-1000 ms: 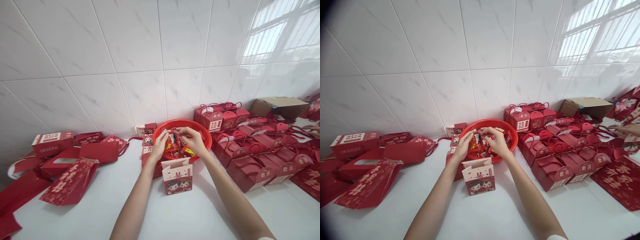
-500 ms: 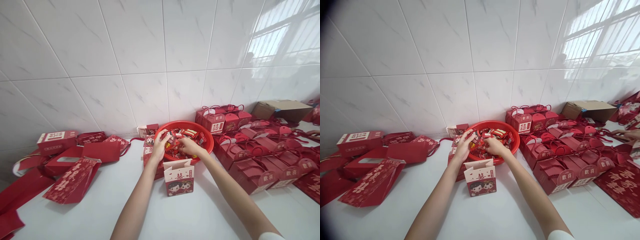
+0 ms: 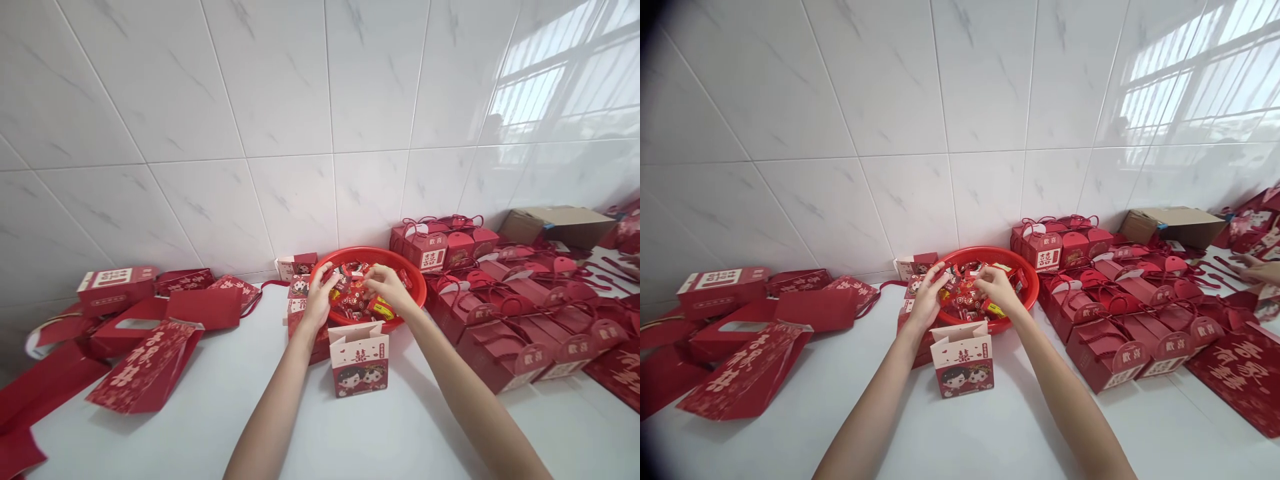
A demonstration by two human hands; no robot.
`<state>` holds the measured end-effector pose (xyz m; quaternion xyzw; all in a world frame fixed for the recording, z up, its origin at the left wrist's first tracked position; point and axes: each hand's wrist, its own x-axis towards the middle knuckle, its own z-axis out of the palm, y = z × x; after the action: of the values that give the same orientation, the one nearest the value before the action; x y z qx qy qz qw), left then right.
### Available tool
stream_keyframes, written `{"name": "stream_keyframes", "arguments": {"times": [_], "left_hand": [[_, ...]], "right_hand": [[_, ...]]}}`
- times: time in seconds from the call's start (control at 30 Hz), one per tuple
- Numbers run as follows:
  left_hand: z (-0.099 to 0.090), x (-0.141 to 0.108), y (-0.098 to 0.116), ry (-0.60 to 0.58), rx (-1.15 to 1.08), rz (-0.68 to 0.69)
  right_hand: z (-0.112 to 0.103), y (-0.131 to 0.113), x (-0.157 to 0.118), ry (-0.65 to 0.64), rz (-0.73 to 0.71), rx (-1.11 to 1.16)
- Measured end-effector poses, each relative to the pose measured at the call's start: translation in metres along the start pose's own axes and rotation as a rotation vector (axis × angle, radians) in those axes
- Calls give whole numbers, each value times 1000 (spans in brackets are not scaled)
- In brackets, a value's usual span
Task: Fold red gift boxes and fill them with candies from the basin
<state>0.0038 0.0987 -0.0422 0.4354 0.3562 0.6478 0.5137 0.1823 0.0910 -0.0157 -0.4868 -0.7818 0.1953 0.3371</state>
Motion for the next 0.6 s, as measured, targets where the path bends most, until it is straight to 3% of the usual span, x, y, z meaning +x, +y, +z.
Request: {"name": "stream_keyframes", "arguments": {"times": [0.1,0.2,0.4,0.5,0.6], "left_hand": [[0,-2,4,8,-64,-54],[2,-6,14,-5,-74,-76],[7,-26,58,-82,37,60],[2,-40,84,-121,137,121],[-7,-56,109,-264,257,94]], "right_hand": [[-21,-11,-24,113,2,365],[-39,-31,-47,103,-60,602],[-44,-63,-71,-93,-276,151],[-38,-66,-72,-91,-315,-79],[-33,-64,-70,-89,-327,-217]]}}
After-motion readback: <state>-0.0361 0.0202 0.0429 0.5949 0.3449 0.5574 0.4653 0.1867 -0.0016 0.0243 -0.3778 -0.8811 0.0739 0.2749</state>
